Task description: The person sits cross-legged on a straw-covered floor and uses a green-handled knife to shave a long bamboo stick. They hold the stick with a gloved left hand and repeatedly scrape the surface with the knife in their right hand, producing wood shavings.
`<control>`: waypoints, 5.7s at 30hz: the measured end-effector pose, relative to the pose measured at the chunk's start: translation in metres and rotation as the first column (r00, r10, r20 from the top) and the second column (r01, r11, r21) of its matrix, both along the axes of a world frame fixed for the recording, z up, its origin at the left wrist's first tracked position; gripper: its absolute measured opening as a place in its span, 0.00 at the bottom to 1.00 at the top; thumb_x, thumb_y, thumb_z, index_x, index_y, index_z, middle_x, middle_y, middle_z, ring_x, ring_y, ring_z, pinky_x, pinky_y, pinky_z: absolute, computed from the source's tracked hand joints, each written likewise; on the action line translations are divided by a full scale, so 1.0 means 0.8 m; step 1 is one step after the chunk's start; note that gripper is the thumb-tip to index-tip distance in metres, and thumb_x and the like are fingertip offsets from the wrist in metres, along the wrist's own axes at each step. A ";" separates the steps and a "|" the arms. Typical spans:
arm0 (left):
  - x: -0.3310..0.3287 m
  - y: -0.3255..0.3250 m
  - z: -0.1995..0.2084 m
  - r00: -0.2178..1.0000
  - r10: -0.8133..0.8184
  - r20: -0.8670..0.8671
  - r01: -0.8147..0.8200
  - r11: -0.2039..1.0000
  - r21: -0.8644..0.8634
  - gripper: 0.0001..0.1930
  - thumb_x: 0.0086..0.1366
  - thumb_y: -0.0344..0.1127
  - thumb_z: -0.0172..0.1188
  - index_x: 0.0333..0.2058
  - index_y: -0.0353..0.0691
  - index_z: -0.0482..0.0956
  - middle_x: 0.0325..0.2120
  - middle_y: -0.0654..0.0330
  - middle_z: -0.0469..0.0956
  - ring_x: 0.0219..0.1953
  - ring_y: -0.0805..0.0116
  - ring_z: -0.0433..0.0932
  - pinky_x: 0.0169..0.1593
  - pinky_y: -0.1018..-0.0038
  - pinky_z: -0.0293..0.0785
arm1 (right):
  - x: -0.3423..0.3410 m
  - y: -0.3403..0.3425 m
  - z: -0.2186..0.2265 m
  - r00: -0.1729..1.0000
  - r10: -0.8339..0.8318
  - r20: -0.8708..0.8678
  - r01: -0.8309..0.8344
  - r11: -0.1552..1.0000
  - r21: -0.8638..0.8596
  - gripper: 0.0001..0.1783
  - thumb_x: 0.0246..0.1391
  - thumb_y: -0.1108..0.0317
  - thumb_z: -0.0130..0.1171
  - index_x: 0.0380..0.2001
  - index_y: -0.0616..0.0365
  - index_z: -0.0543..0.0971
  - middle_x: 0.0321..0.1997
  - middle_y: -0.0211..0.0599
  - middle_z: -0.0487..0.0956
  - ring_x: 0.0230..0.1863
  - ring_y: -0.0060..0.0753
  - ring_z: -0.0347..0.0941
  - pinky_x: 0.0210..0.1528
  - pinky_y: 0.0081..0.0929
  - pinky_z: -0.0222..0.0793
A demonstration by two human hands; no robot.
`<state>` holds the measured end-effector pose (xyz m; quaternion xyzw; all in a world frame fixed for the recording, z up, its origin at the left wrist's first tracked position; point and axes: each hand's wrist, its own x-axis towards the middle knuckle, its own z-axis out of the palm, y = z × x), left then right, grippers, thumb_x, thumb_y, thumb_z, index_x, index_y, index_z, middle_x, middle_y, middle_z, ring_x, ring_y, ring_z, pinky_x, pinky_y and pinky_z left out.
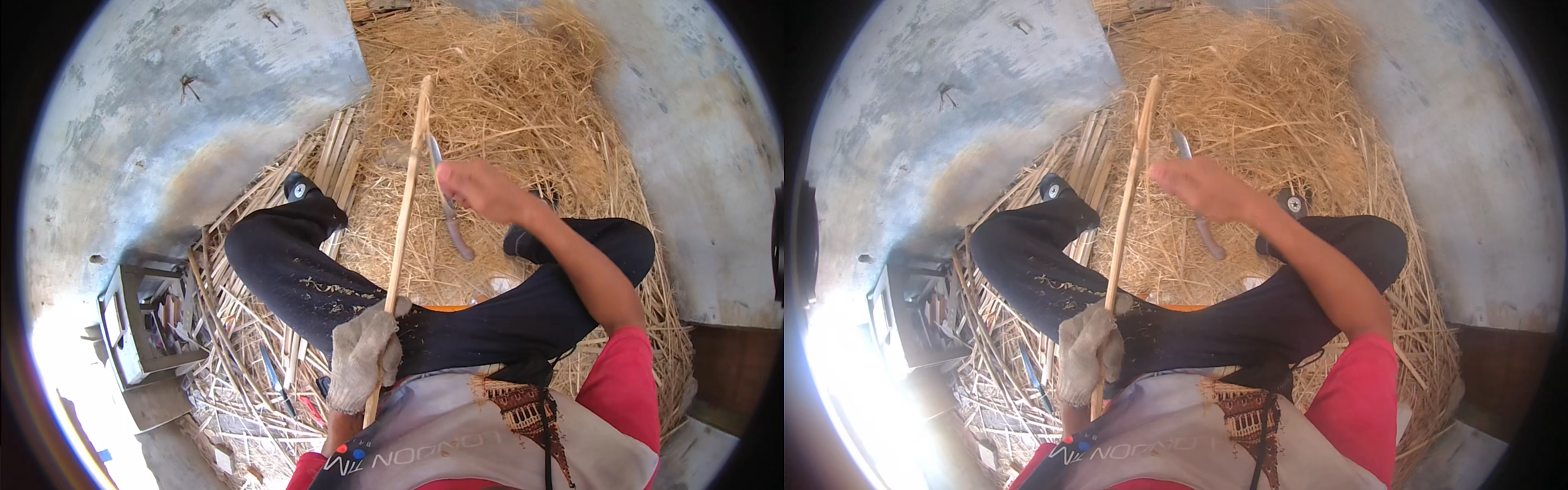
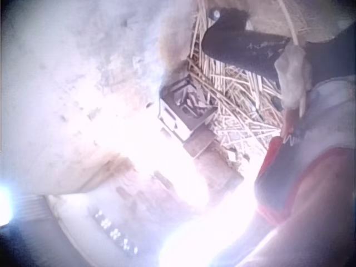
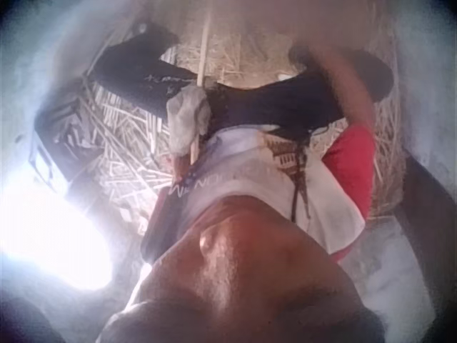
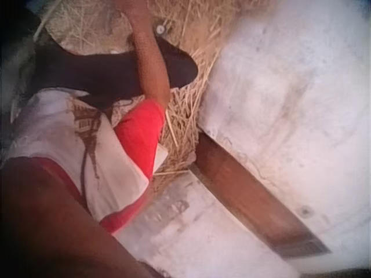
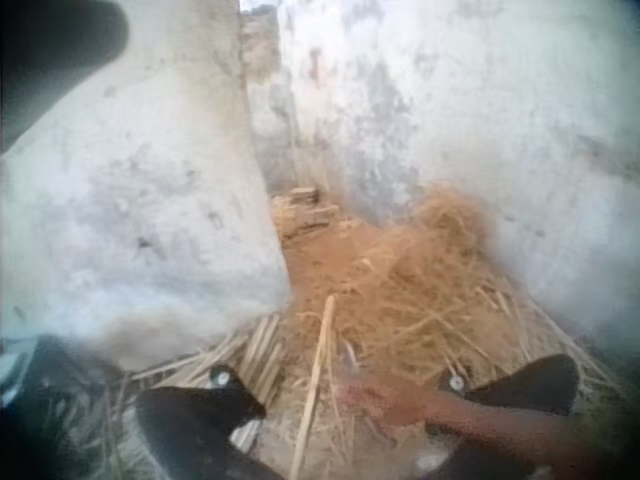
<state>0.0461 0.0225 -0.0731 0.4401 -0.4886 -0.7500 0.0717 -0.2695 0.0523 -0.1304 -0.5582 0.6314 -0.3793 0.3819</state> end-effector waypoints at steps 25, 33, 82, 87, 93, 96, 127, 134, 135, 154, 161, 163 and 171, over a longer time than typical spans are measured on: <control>0.001 0.018 -0.002 0.975 -0.021 0.222 0.062 0.982 -0.176 0.22 0.72 0.41 0.53 0.56 0.30 0.76 0.11 0.69 0.65 0.11 0.82 0.61 0.16 0.81 0.55 | -0.021 -0.015 -0.046 0.991 0.004 0.134 -0.046 0.948 0.314 0.31 0.66 0.37 0.47 0.28 0.56 0.72 0.14 0.44 0.74 0.13 0.42 0.72 0.16 0.42 0.64; 0.007 -0.004 -0.009 0.982 0.136 0.134 -0.130 0.990 -0.053 0.15 0.69 0.38 0.56 0.38 0.28 0.80 0.12 0.61 0.72 0.10 0.75 0.65 0.15 0.78 0.59 | 0.108 0.028 -0.001 0.825 0.308 -0.475 -0.339 0.941 0.021 0.32 0.67 0.37 0.43 0.34 0.59 0.74 0.19 0.50 0.75 0.22 0.61 0.74 0.28 0.54 0.69; 0.019 0.006 -0.007 0.940 0.273 -0.204 -0.188 0.915 0.358 0.22 0.72 0.39 0.51 0.55 0.24 0.73 0.09 0.67 0.62 0.07 0.75 0.58 0.13 0.75 0.56 | 0.102 0.022 -0.015 0.710 -0.070 -0.701 -0.219 0.924 -0.314 0.24 0.63 0.43 0.54 0.28 0.53 0.71 0.15 0.35 0.74 0.15 0.43 0.73 0.15 0.39 0.64; 0.022 0.012 -0.003 0.972 0.186 -0.143 -0.143 0.952 0.270 0.23 0.72 0.39 0.52 0.54 0.21 0.72 0.08 0.66 0.62 0.07 0.75 0.59 0.12 0.76 0.56 | -0.001 -0.009 -0.030 0.447 -0.336 -0.829 0.150 0.942 -0.301 0.23 0.69 0.49 0.48 0.27 0.55 0.73 0.13 0.35 0.72 0.11 0.33 0.70 0.13 0.36 0.63; 0.013 0.015 0.001 0.986 0.153 -0.069 -0.133 0.964 0.230 0.23 0.72 0.38 0.51 0.54 0.20 0.72 0.08 0.65 0.63 0.07 0.75 0.61 0.12 0.77 0.56 | -0.010 -0.015 -0.043 0.706 -0.498 -0.503 0.377 0.866 -0.328 0.30 0.71 0.41 0.40 0.24 0.53 0.71 0.11 0.30 0.66 0.10 0.25 0.59 0.13 0.31 0.57; 0.018 0.011 -0.007 0.978 0.127 -0.163 -0.077 0.957 0.280 0.23 0.72 0.38 0.51 0.55 0.20 0.70 0.08 0.64 0.62 0.06 0.74 0.60 0.11 0.76 0.55 | 0.000 -0.002 -0.026 0.928 -0.360 0.094 0.364 0.931 -0.028 0.34 0.70 0.37 0.36 0.25 0.55 0.71 0.12 0.30 0.65 0.12 0.27 0.57 0.18 0.33 0.59; 0.001 -0.009 0.024 0.971 0.238 0.018 -0.232 0.959 -0.163 0.25 0.65 0.35 0.59 0.57 0.26 0.75 0.13 0.62 0.72 0.11 0.78 0.65 0.16 0.80 0.59 | 0.041 0.026 0.028 0.982 0.129 0.140 -0.125 0.991 -0.036 0.39 0.69 0.32 0.35 0.19 0.56 0.68 0.12 0.24 0.60 0.15 0.22 0.58 0.20 0.23 0.54; -0.009 -0.008 0.058 0.969 0.212 0.130 -0.169 0.946 -0.277 0.26 0.64 0.36 0.60 0.61 0.35 0.75 0.16 0.66 0.72 0.17 0.81 0.68 0.20 0.82 0.62 | 0.050 0.028 0.016 0.993 0.097 -0.061 -0.108 0.970 -0.218 0.32 0.70 0.42 0.44 0.22 0.59 0.69 0.15 0.36 0.62 0.18 0.33 0.62 0.25 0.35 0.59; -0.010 -0.005 0.059 0.966 0.232 0.119 -0.192 0.941 -0.277 0.27 0.64 0.35 0.60 0.61 0.35 0.74 0.17 0.66 0.73 0.18 0.82 0.69 0.21 0.83 0.63 | 0.054 0.027 0.016 0.991 0.107 -0.076 -0.122 0.962 -0.242 0.31 0.70 0.43 0.44 0.23 0.59 0.70 0.15 0.37 0.63 0.18 0.34 0.62 0.25 0.36 0.59; -0.013 -0.007 0.043 0.971 0.238 0.028 -0.214 0.915 -0.343 0.17 0.65 0.36 0.62 0.44 0.26 0.81 0.20 0.59 0.78 0.16 0.78 0.71 0.19 0.82 0.65 | 0.086 0.029 0.002 0.957 0.083 0.277 0.023 0.933 -0.358 0.29 0.69 0.41 0.48 0.34 0.61 0.74 0.16 0.23 0.62 0.16 0.18 0.57 0.20 0.24 0.53; -0.036 0.005 0.027 0.971 0.239 0.006 -0.220 0.904 -0.367 0.18 0.60 0.33 0.67 0.45 0.26 0.81 0.23 0.59 0.80 0.18 0.80 0.72 0.21 0.83 0.67 | 0.108 0.018 0.025 0.863 -0.099 0.496 0.208 0.963 -0.170 0.21 0.69 0.57 0.57 0.53 0.64 0.77 0.16 0.14 0.61 0.15 0.09 0.53 0.18 0.17 0.48; -0.039 0.007 0.025 0.978 0.209 0.002 -0.198 0.925 -0.323 0.18 0.60 0.34 0.67 0.45 0.25 0.81 0.23 0.59 0.80 0.18 0.80 0.72 0.21 0.83 0.67 | 0.109 0.018 0.032 0.844 -0.105 0.526 0.205 0.969 -0.136 0.19 0.68 0.58 0.57 0.51 0.64 0.78 0.16 0.14 0.61 0.15 0.09 0.53 0.18 0.17 0.48; -0.032 -0.007 -0.016 0.948 -0.112 -0.297 0.064 0.984 -0.168 0.28 0.73 0.51 0.52 0.53 0.25 0.75 0.22 0.55 0.80 0.13 0.76 0.69 0.18 0.81 0.65 | 0.100 0.025 0.039 0.738 -0.048 0.673 0.144 0.986 -0.088 0.15 0.68 0.60 0.58 0.47 0.61 0.81 0.15 0.16 0.62 0.14 0.10 0.53 0.18 0.18 0.47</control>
